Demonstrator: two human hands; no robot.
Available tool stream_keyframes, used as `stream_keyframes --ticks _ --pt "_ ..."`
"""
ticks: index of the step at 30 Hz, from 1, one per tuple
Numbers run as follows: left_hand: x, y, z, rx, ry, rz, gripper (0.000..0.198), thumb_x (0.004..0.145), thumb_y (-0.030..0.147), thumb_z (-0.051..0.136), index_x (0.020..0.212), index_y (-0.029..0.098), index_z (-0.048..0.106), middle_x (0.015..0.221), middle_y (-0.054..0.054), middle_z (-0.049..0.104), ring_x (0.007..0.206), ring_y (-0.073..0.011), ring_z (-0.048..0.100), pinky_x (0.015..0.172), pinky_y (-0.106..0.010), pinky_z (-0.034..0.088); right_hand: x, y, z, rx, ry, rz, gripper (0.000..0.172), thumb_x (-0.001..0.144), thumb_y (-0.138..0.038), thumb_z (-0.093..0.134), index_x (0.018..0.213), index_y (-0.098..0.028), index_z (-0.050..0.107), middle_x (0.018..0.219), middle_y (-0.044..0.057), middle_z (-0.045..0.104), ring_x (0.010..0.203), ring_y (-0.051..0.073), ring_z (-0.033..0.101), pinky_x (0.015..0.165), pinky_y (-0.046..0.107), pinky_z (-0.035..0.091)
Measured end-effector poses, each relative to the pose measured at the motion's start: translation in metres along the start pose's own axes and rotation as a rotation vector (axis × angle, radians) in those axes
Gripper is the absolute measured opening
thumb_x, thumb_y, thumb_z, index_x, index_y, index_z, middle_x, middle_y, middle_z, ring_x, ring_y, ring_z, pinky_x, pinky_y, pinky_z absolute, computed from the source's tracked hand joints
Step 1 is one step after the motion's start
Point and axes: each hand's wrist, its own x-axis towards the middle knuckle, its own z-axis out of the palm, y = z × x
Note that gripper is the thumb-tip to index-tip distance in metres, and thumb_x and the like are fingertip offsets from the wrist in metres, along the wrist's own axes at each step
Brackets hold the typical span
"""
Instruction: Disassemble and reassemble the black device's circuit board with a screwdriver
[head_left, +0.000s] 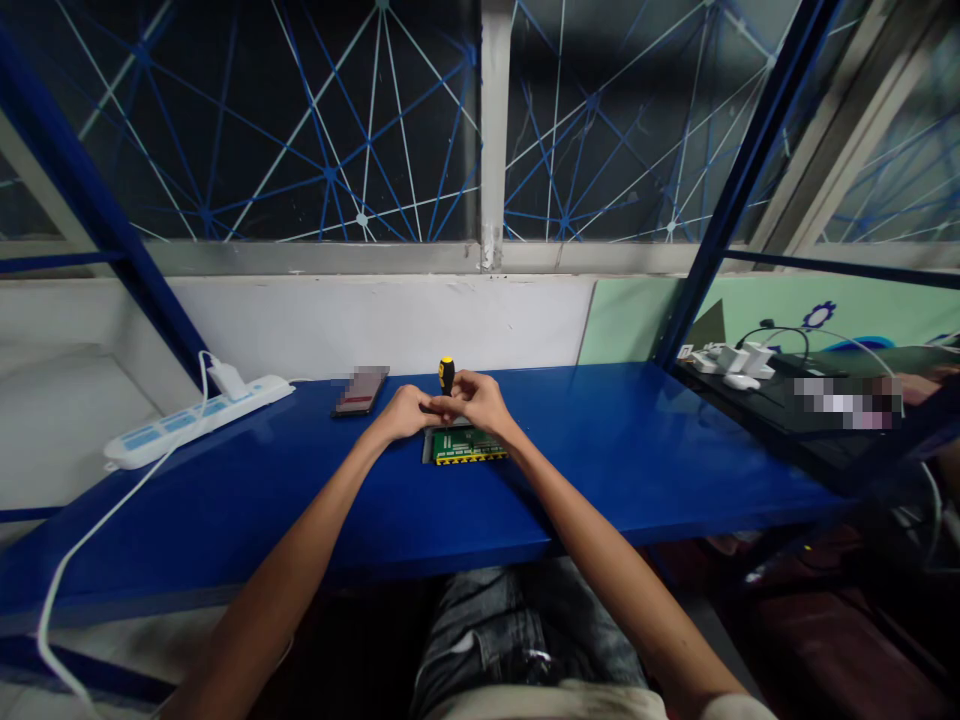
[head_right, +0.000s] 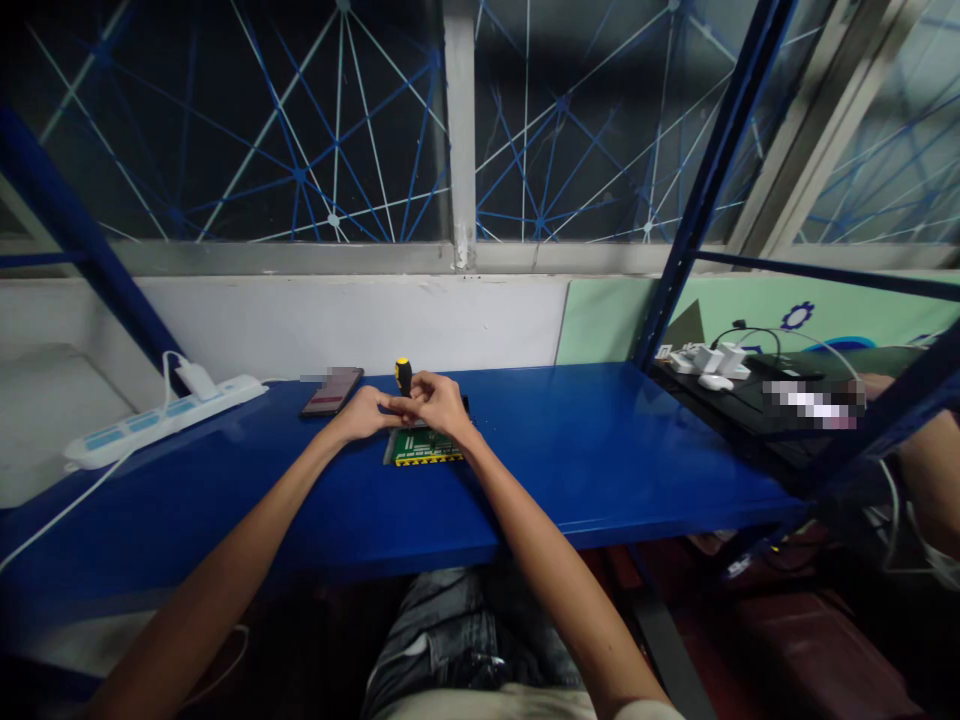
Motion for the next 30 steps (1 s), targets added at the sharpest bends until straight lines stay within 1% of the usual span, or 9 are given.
stream_keyframes --ticks 3,7,12,16,20,22,26,28,30 --pt "0.0006 -0.0018 0.001 0.007 0.003 0.008 0.02 0.064 0.031 0.073 0.075 0.015 0.079 0.076 -0.005 0.076 0.073 -0.022 0.068 0.07 -0.027 0.049 -0.0003 -0.0001 -0.0003 0.088 -0.038 0.013 0.037 0.065 -0.047 0.076 0.068 -0.02 0.05 0.058 -0.004 0.053 0.054 0.015 0.061 0.05 0.026 0.044" --pt "0.0011 -0.002 0.0016 -0.001 0.006 0.009 0.022 0.063 0.032 0.075 0.075 0.014 0.079 0.074 -0.006 0.076 0.074 -0.0226 0.068 0.07 -0.027 0.049 0.0 0.0007 -0.0013 0.093 -0.088 0.016 0.035 0.068 -0.047 0.073 0.065 -0.019 0.054 0.056 -0.002 0.055 0.055 0.014 0.06 0.05 0.026 0.044" --pt "0.0007 0.0009 0.0022 -0.005 0.013 0.001 0.023 0.063 0.032 0.075 0.076 0.014 0.079 0.073 -0.006 0.076 0.072 -0.022 0.068 0.07 -0.027 0.049 0.0002 0.0001 -0.0032 0.059 -0.121 0.065 0.033 0.07 -0.048 0.073 0.067 -0.018 0.061 0.059 0.0 0.06 0.056 0.014 0.058 0.052 0.028 0.046" --pt "0.0013 -0.0006 0.0027 0.005 0.01 0.006 0.023 0.063 0.032 0.075 0.076 0.014 0.079 0.07 -0.005 0.075 0.069 -0.0202 0.067 0.067 -0.026 0.047 0.0003 -0.0015 -0.005 0.158 -0.181 0.055 0.03 0.07 -0.045 0.073 0.073 -0.016 0.065 0.057 -0.001 0.059 0.053 0.012 0.056 0.055 0.028 0.047" --pt "0.0017 -0.0042 0.0028 0.039 0.017 -0.007 0.02 0.063 0.031 0.075 0.072 0.013 0.079 0.061 -0.002 0.071 0.065 -0.0177 0.064 0.062 -0.023 0.045 0.0011 -0.0013 -0.0055 0.231 -0.264 0.055 0.028 0.07 -0.043 0.073 0.077 -0.015 0.068 0.061 -0.001 0.06 0.055 0.012 0.056 0.058 0.029 0.049" --pt "0.0014 -0.005 0.0027 0.054 0.033 -0.018 0.017 0.063 0.028 0.074 0.068 0.012 0.078 0.058 -0.001 0.069 0.062 -0.0165 0.062 0.059 -0.022 0.042 0.0016 -0.0003 -0.0048 0.242 -0.285 0.048 0.028 0.071 -0.041 0.073 0.079 -0.014 0.069 0.063 0.0 0.061 0.056 0.011 0.056 0.059 0.029 0.049" --pt "0.0004 -0.0026 0.002 0.076 0.047 -0.044 0.017 0.062 0.026 0.073 0.068 0.011 0.077 0.058 0.0 0.068 0.06 -0.0156 0.06 0.056 -0.022 0.04 0.0021 0.0035 -0.0018 0.208 -0.246 0.051 0.031 0.074 -0.043 0.069 0.085 -0.013 0.069 0.067 0.002 0.062 0.057 0.012 0.057 0.058 0.029 0.049" --pt "0.0 -0.0003 0.0016 0.057 0.023 -0.05 0.019 0.063 0.025 0.072 0.073 0.011 0.078 0.061 -0.001 0.07 0.061 -0.0163 0.062 0.059 -0.023 0.041 0.0021 0.006 -0.0005 0.157 -0.207 0.053 0.032 0.075 -0.045 0.069 0.081 -0.014 0.067 0.066 0.001 0.061 0.057 0.012 0.057 0.056 0.028 0.049" --pt "-0.0005 0.0018 0.0014 0.019 -0.001 -0.036 0.021 0.064 0.023 0.071 0.078 0.01 0.078 0.066 -0.004 0.072 0.065 -0.0177 0.064 0.062 -0.024 0.043 0.002 0.0083 0.0003 0.079 -0.148 0.055 0.032 0.074 -0.047 0.069 0.074 -0.016 0.064 0.062 0.001 0.059 0.056 0.013 0.056 0.054 0.028 0.048"
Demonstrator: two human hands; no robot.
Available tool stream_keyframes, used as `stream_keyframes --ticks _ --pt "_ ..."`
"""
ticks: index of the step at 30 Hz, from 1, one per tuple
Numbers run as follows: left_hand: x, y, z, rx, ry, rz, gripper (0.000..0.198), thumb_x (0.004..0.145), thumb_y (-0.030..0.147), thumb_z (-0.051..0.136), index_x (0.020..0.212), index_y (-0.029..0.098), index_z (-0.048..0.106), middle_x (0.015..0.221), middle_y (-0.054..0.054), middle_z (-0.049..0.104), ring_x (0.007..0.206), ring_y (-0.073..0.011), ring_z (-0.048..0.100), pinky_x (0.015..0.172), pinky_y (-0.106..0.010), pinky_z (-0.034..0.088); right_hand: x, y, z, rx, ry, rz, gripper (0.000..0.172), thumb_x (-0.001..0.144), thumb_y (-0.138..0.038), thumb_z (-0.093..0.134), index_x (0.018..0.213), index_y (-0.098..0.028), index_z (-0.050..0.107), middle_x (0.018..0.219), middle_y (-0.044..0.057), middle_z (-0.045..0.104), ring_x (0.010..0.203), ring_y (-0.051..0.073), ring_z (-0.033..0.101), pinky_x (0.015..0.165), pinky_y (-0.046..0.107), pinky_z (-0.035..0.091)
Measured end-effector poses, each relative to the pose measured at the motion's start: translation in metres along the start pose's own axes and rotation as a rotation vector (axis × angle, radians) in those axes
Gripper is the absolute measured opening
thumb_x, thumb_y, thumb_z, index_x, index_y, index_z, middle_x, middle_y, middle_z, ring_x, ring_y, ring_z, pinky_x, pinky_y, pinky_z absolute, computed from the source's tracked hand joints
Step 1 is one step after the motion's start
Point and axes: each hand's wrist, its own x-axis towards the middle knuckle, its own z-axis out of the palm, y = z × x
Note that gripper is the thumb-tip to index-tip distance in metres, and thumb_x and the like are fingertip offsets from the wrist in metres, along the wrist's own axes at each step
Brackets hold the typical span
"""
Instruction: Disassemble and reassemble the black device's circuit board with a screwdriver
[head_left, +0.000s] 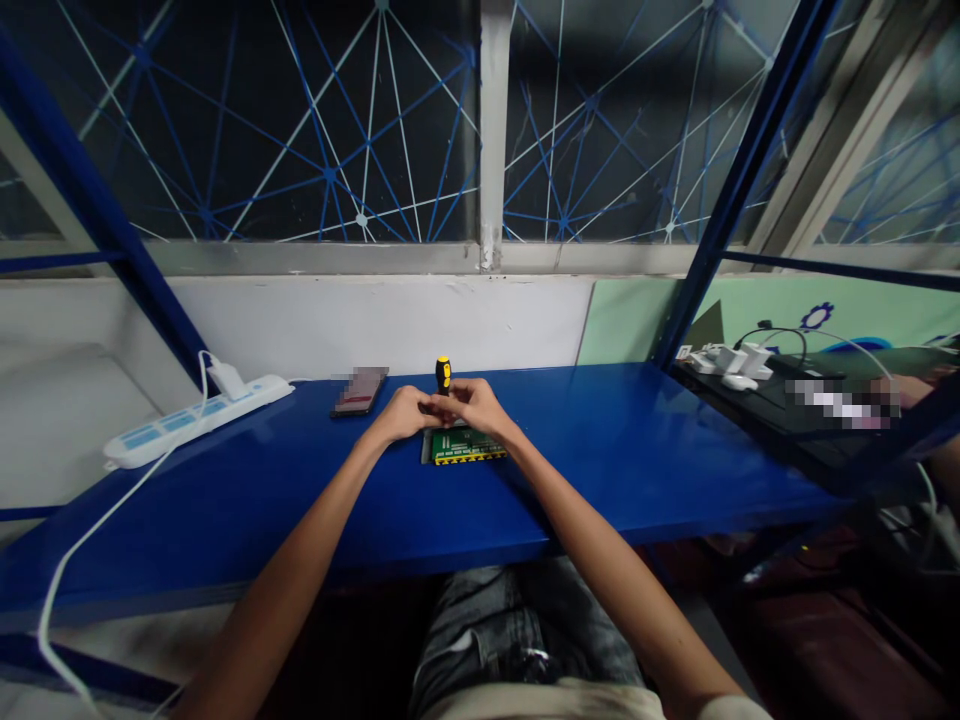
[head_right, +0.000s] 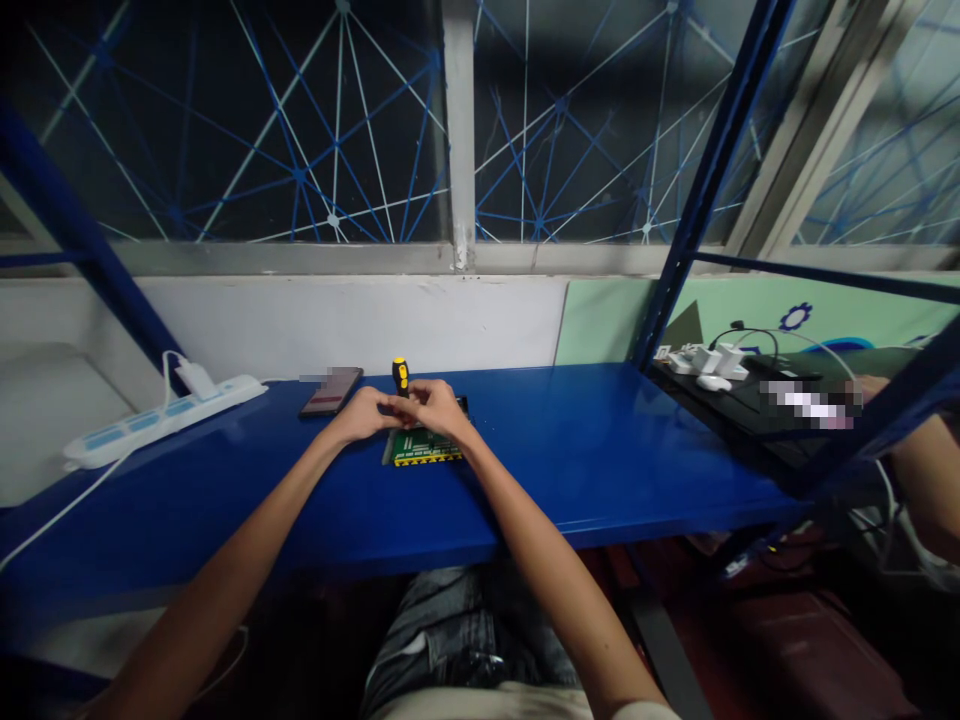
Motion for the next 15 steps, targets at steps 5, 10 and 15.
stream_keyframes --ticks 5,10,15 --pt "-0.0016 0.0008 -0.0024 -0.078 -0.094 0.055 0.021 0.068 0.024 0.071 0.083 0.012 0.078 0.077 -0.008 0.075 0.076 -0.0208 0.067 0.071 -0.028 0.047 -0.0013 0.0007 0.0006 -0.099 0.078 -0.002 0.034 0.077 -0.051 0.065 0.072 -0.017 0.061 0.061 0.002 0.06 0.059 0.015 0.057 0.054 0.028 0.045" --pt "-0.0021 -0.0025 -0.0067 -0.085 -0.163 0.113 0.021 0.072 0.027 0.07 0.086 0.015 0.078 0.084 -0.009 0.076 0.081 -0.0218 0.068 0.077 -0.031 0.048 -0.002 -0.0019 0.0009 -0.138 0.098 -0.026 0.03 0.079 -0.047 0.064 0.077 -0.017 0.062 0.065 0.002 0.061 0.063 0.016 0.058 0.055 0.028 0.045" --pt "-0.0011 -0.0046 -0.0057 -0.088 -0.136 0.079 0.023 0.07 0.028 0.073 0.088 0.014 0.078 0.08 -0.009 0.076 0.079 -0.0223 0.067 0.075 -0.032 0.048 -0.0009 -0.0003 0.0002 -0.164 0.099 -0.043 0.029 0.078 -0.045 0.065 0.081 -0.017 0.063 0.068 0.002 0.061 0.065 0.016 0.058 0.056 0.027 0.044"
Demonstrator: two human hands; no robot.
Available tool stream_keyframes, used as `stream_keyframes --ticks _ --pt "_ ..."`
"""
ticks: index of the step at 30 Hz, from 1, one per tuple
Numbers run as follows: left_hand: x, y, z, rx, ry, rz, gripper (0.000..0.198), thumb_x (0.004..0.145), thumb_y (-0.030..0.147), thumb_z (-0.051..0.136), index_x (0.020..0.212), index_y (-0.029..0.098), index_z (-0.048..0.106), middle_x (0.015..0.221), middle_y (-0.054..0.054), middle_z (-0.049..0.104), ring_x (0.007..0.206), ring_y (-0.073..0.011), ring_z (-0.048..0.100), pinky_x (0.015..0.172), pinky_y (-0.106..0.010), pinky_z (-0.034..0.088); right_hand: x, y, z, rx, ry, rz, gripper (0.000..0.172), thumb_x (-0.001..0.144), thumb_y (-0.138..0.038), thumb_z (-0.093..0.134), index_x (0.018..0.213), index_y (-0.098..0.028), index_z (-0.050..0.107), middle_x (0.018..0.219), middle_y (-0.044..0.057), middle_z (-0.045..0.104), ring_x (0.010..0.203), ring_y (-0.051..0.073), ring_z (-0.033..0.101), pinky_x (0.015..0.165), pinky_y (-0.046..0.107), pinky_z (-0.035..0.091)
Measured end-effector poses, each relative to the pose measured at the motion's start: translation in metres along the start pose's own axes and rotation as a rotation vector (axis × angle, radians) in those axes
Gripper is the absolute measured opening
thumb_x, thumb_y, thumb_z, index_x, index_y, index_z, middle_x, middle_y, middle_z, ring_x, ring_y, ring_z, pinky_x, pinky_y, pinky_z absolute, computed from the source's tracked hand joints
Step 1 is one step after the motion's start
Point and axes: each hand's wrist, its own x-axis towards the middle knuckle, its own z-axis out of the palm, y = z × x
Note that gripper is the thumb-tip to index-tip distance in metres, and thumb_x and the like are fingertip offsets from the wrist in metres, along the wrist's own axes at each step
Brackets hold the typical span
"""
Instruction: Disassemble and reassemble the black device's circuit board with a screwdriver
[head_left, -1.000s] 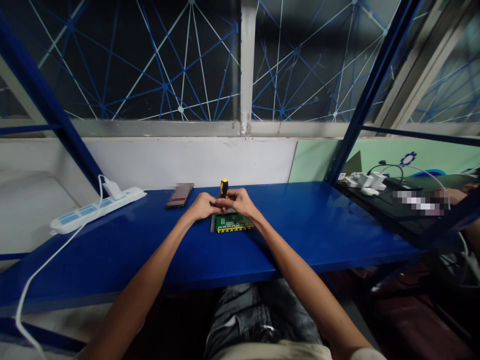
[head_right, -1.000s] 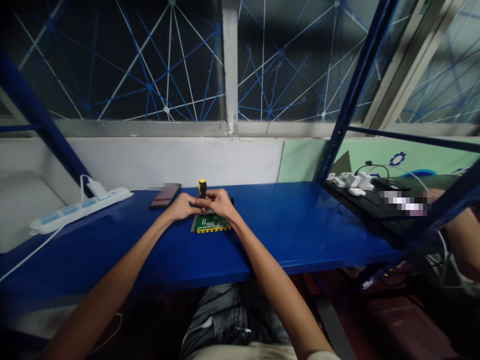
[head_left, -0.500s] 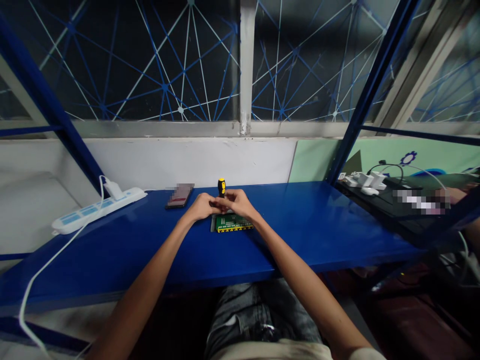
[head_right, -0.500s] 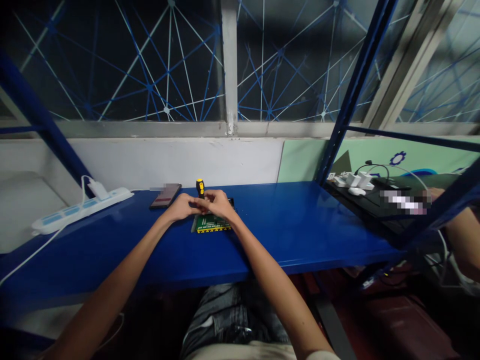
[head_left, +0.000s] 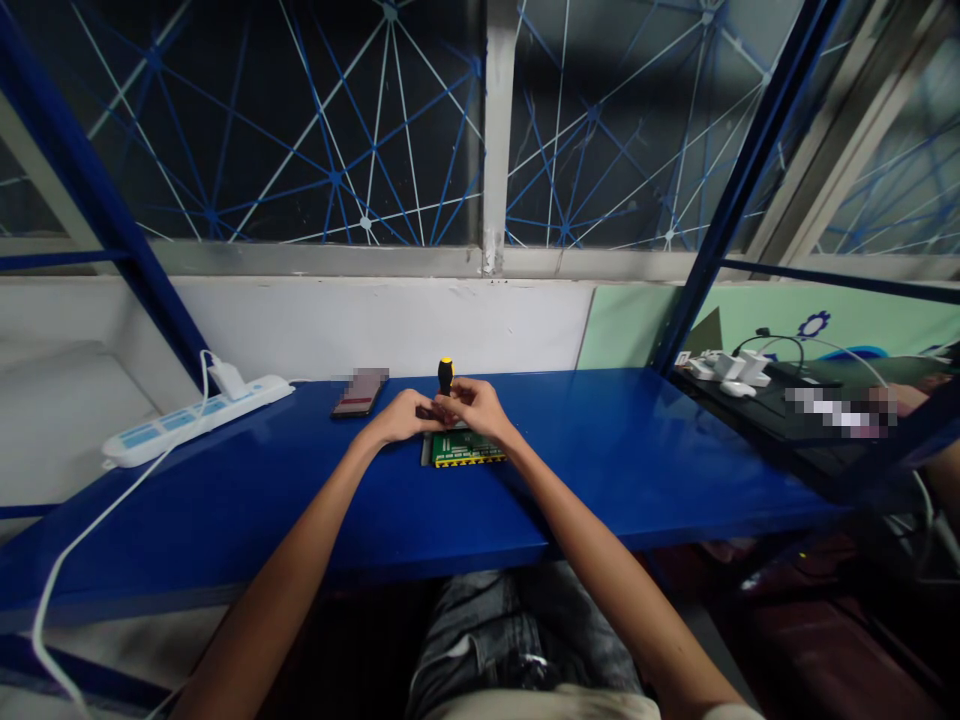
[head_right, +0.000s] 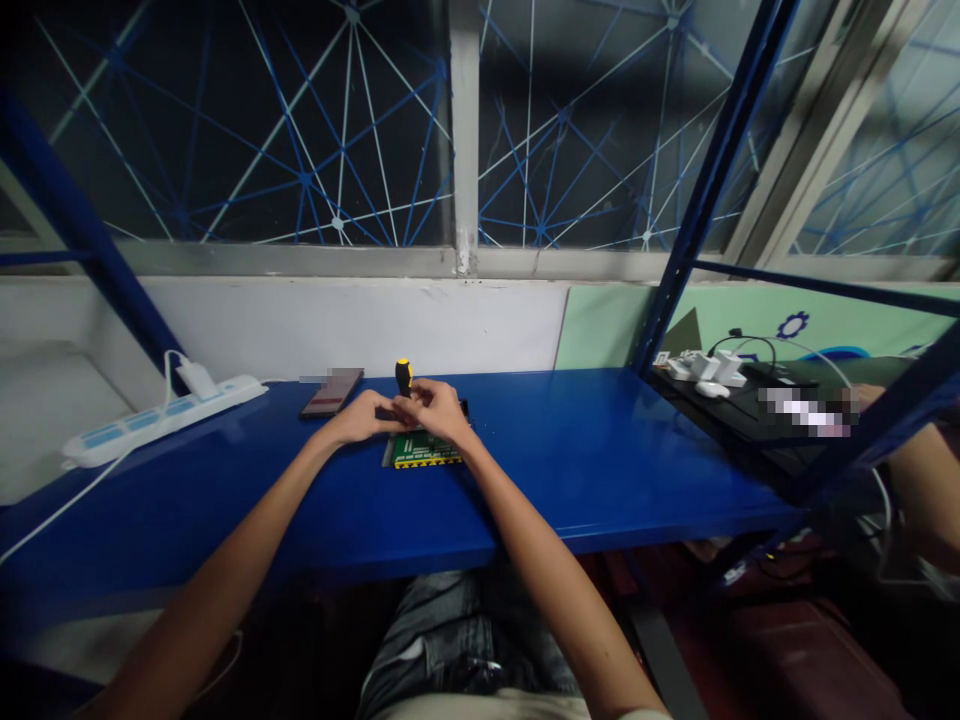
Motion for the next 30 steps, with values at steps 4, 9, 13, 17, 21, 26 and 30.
stream_keyframes --ticks 4,9,13,17,21,26,30 --pt "0.001 0.0 0.002 0.011 0.033 -0.021 0.027 0.069 0.03 0.074 0.089 0.014 0.078 0.078 -0.008 0.075 0.076 -0.0212 0.065 0.073 -0.031 0.047 0.0 0.001 0.001 -0.022 0.014 -0.022 0.029 0.077 -0.045 0.065 0.08 -0.016 0.063 0.07 0.002 0.061 0.065 0.015 0.057 0.058 0.027 0.043" --pt "0.0 0.001 0.003 0.011 0.027 -0.028 0.027 0.069 0.03 0.073 0.09 0.013 0.078 0.077 -0.007 0.074 0.073 -0.0205 0.064 0.07 -0.029 0.046 -0.001 0.0 0.002 -0.02 -0.005 0.001 0.028 0.078 -0.044 0.065 0.083 -0.016 0.064 0.071 0.003 0.061 0.065 0.015 0.056 0.057 0.027 0.043" --pt "-0.002 0.0 0.001 0.051 -0.017 -0.016 0.023 0.072 0.03 0.071 0.086 0.014 0.078 0.078 -0.007 0.075 0.074 -0.0208 0.065 0.071 -0.029 0.046 -0.002 -0.002 0.002 -0.017 -0.015 0.016 0.028 0.081 -0.045 0.061 0.084 -0.017 0.063 0.069 0.003 0.061 0.064 0.015 0.056 0.057 0.028 0.043" --pt "-0.001 -0.001 0.0 0.051 -0.03 0.008 0.023 0.072 0.031 0.07 0.086 0.015 0.079 0.081 -0.008 0.076 0.079 -0.022 0.066 0.075 -0.029 0.047 -0.002 -0.003 0.001 -0.01 -0.024 0.03 0.028 0.082 -0.045 0.06 0.083 -0.017 0.063 0.069 0.002 0.06 0.063 0.015 0.055 0.057 0.028 0.043" --pt "-0.001 0.0 0.0 0.043 -0.026 -0.02 0.027 0.07 0.035 0.072 0.087 0.014 0.079 0.079 -0.009 0.075 0.078 -0.0224 0.065 0.075 -0.03 0.047 -0.002 -0.004 0.001 -0.031 0.001 0.009 0.029 0.08 -0.045 0.062 0.08 -0.016 0.061 0.068 0.001 0.058 0.063 0.014 0.054 0.057 0.027 0.042" --pt "0.0 0.002 0.002 0.033 -0.016 -0.045 0.028 0.069 0.033 0.073 0.088 0.013 0.078 0.076 -0.008 0.074 0.075 -0.0213 0.064 0.073 -0.03 0.046 -0.003 -0.008 0.001 -0.025 -0.018 0.02 0.031 0.079 -0.047 0.063 0.08 -0.016 0.061 0.067 0.001 0.059 0.062 0.014 0.055 0.056 0.026 0.042" --pt "-0.001 0.004 0.002 0.009 -0.009 -0.049 0.028 0.069 0.031 0.073 0.089 0.013 0.078 0.077 -0.008 0.074 0.073 -0.0205 0.063 0.07 -0.03 0.046 -0.004 -0.009 0.0 -0.015 -0.028 0.033 0.031 0.079 -0.048 0.063 0.08 -0.017 0.061 0.067 0.001 0.06 0.062 0.015 0.057 0.056 0.027 0.043"
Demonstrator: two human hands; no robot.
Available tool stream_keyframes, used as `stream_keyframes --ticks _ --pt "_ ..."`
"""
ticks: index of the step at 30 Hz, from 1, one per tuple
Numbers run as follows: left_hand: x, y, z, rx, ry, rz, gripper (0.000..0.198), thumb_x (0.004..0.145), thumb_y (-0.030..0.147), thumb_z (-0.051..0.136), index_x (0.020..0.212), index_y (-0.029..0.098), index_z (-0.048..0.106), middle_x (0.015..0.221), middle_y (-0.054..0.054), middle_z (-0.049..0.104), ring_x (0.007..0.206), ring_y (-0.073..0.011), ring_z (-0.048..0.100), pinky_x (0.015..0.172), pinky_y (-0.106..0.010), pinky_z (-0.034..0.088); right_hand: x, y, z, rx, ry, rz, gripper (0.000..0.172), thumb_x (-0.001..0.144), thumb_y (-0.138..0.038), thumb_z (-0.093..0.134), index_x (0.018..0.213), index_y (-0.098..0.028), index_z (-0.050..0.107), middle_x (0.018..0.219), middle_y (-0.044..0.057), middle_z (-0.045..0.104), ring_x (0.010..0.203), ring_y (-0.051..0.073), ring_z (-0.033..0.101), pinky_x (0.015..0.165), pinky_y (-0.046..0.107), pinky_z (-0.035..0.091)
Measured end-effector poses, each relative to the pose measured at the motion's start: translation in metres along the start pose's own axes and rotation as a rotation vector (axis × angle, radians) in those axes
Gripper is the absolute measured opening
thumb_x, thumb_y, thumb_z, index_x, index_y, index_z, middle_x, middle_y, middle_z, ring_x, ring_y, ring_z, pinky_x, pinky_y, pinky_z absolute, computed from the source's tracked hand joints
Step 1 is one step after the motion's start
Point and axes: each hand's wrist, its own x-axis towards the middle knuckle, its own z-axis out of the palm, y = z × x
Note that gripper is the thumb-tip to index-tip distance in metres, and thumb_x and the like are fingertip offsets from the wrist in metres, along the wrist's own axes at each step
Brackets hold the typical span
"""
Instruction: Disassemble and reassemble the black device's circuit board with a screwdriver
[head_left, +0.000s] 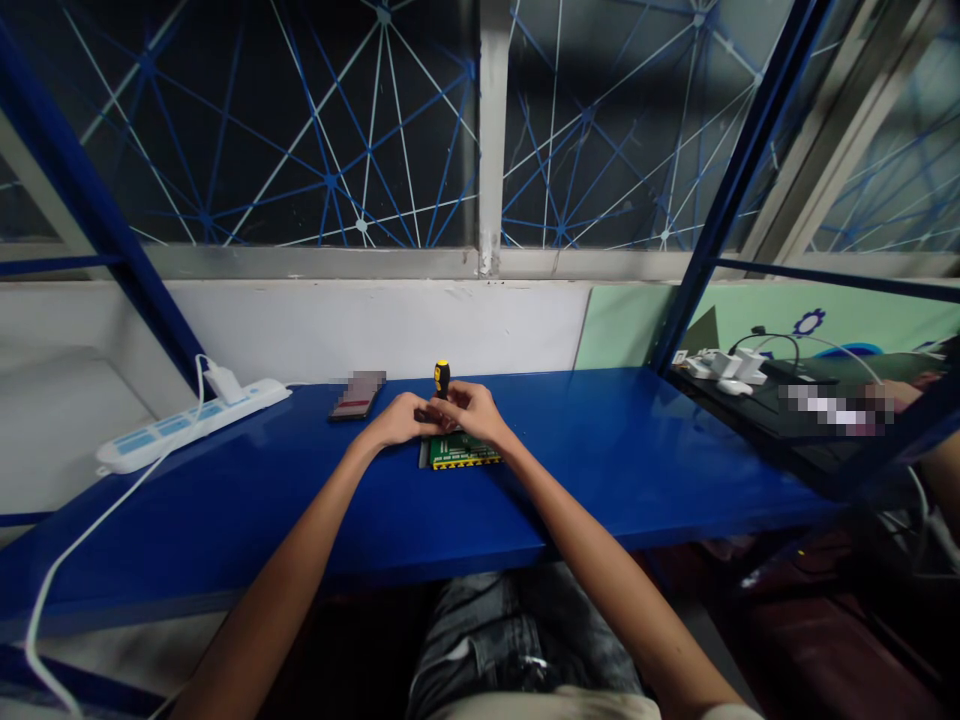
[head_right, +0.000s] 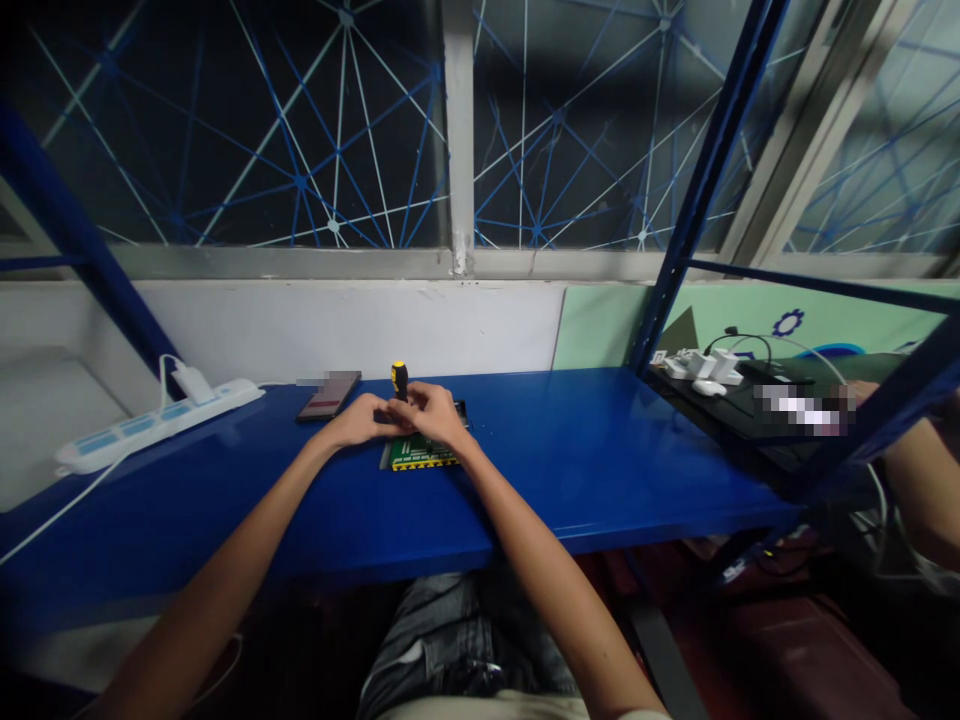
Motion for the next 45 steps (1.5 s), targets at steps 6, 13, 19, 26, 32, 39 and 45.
stream_keyframes --ticks 6,13,19,26,32,39,45 --pt "-0.001 0.0 -0.003 -0.008 -0.026 0.027 0.027 0.07 0.031 0.072 0.09 0.013 0.078 0.079 -0.008 0.075 0.074 -0.0205 0.065 0.073 -0.03 0.046 -0.001 -0.001 0.0 -0.014 0.004 0.018 0.031 0.08 -0.049 0.062 0.075 -0.018 0.058 0.063 0.002 0.06 0.062 0.016 0.057 0.055 0.028 0.044" --pt "0.001 -0.005 -0.003 0.035 0.002 0.014 0.029 0.07 0.033 0.072 0.09 0.012 0.078 0.076 -0.008 0.074 0.073 -0.021 0.064 0.071 -0.03 0.046 -0.001 -0.003 0.001 -0.034 0.026 -0.014 0.034 0.08 -0.051 0.061 0.073 -0.018 0.057 0.062 0.001 0.059 0.061 0.015 0.055 0.054 0.027 0.042" --pt "0.002 -0.009 -0.001 0.045 0.024 0.005 0.027 0.07 0.031 0.072 0.088 0.012 0.077 0.076 -0.008 0.073 0.072 -0.0202 0.063 0.069 -0.029 0.045 -0.001 -0.003 0.0 -0.058 0.03 0.0 0.033 0.08 -0.05 0.061 0.071 -0.019 0.056 0.062 0.001 0.058 0.06 0.015 0.054 0.054 0.027 0.042" --pt "0.001 -0.005 -0.002 0.004 -0.024 0.041 0.026 0.072 0.03 0.071 0.091 0.014 0.078 0.08 -0.007 0.075 0.077 -0.0209 0.065 0.075 -0.029 0.047 -0.001 -0.004 0.0 -0.046 0.023 0.009 0.034 0.081 -0.051 0.059 0.071 -0.019 0.056 0.061 0.001 0.058 0.061 0.016 0.055 0.055 0.028 0.043" --pt "0.003 -0.009 -0.001 0.044 0.017 0.027 0.027 0.07 0.031 0.072 0.09 0.013 0.078 0.077 -0.008 0.074 0.073 -0.0212 0.064 0.071 -0.029 0.046 -0.001 -0.005 0.0 -0.045 0.024 0.002 0.035 0.081 -0.053 0.059 0.072 -0.019 0.057 0.06 0.001 0.057 0.061 0.016 0.055 0.054 0.028 0.042" --pt "0.0 0.0 -0.001 0.049 0.01 0.016 0.028 0.07 0.032 0.072 0.089 0.013 0.078 0.076 -0.007 0.074 0.069 -0.0186 0.062 0.067 -0.027 0.044 -0.001 -0.004 0.0 -0.046 0.041 0.008 0.036 0.081 -0.053 0.059 0.07 -0.018 0.056 0.061 0.001 0.059 0.06 0.015 0.055 0.054 0.027 0.041" --pt "0.0 0.0 -0.002 0.02 -0.016 0.045 0.027 0.071 0.032 0.072 0.091 0.017 0.078 0.08 -0.007 0.075 0.077 -0.0207 0.065 0.073 -0.028 0.046 -0.001 -0.005 0.0 -0.027 0.049 0.019 0.04 0.081 -0.056 0.059 0.069 -0.018 0.056 0.059 0.002 0.058 0.06 0.015 0.055 0.053 0.026 0.041"
